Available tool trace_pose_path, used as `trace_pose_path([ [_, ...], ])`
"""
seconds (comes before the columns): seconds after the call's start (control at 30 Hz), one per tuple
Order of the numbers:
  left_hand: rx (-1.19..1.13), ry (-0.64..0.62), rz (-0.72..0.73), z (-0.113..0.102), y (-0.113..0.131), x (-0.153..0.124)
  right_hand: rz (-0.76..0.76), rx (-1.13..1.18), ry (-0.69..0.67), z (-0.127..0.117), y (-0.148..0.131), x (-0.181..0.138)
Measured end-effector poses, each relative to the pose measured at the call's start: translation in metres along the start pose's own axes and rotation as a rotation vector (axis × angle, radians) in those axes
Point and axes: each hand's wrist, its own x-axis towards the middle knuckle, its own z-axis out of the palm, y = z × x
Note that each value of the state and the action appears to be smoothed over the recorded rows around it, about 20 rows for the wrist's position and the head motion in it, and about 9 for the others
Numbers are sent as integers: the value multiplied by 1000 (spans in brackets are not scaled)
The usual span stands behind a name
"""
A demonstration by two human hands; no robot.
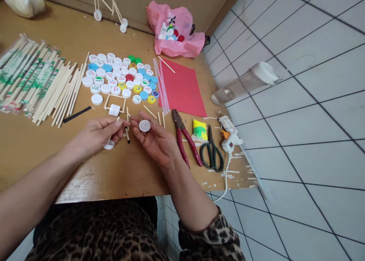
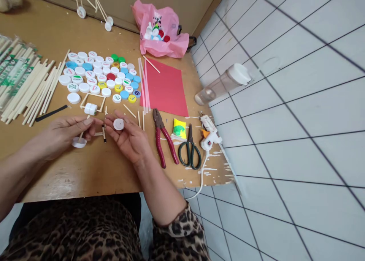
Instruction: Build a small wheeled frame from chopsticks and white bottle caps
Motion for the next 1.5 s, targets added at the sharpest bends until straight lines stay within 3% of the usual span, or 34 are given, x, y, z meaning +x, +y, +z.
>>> trace_pose_path([
  [0.23, 156, -119, 49, 2, 3, -6, -91, -23, -7, -1, 1, 0],
  [0.5, 248, -119, 90, 8, -1, -7, -111, -99, -37, 9, 9, -3],
  [0.67, 153, -204, -33, 10, -2, -4, -122, -177, -70, 17, 16, -4],
  [1.13, -33, -139, -179, 13, -2, 1, -137, -297, -66, 18, 21, -2],
  [1.5, -81, -119, -142, 13, -9, 1, -202, -432, 21, 16, 17, -5],
])
